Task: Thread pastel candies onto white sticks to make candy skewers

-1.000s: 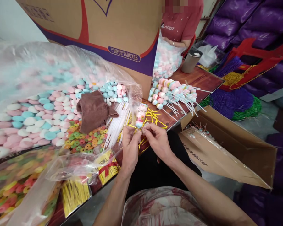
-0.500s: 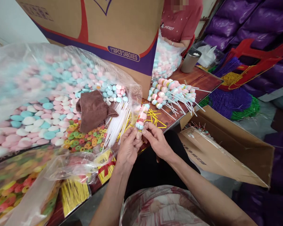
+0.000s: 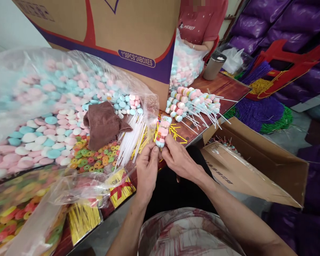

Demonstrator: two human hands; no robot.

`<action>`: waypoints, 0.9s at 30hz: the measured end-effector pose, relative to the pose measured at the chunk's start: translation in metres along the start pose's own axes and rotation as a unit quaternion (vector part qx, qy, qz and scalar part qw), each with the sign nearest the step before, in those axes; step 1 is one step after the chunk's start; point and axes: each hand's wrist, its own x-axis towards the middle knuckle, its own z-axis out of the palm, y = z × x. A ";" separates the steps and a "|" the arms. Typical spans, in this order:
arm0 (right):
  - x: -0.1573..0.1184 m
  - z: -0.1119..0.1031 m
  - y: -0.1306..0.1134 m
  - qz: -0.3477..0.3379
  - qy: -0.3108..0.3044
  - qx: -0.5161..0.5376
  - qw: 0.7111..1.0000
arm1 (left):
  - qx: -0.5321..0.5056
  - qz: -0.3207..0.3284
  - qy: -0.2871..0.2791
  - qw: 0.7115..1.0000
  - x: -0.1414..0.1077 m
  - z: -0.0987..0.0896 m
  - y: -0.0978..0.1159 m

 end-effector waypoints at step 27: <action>-0.001 0.004 0.001 -0.066 0.160 -0.017 0.985 | -0.191 -0.162 -0.091 0.964 0.019 0.010 0.019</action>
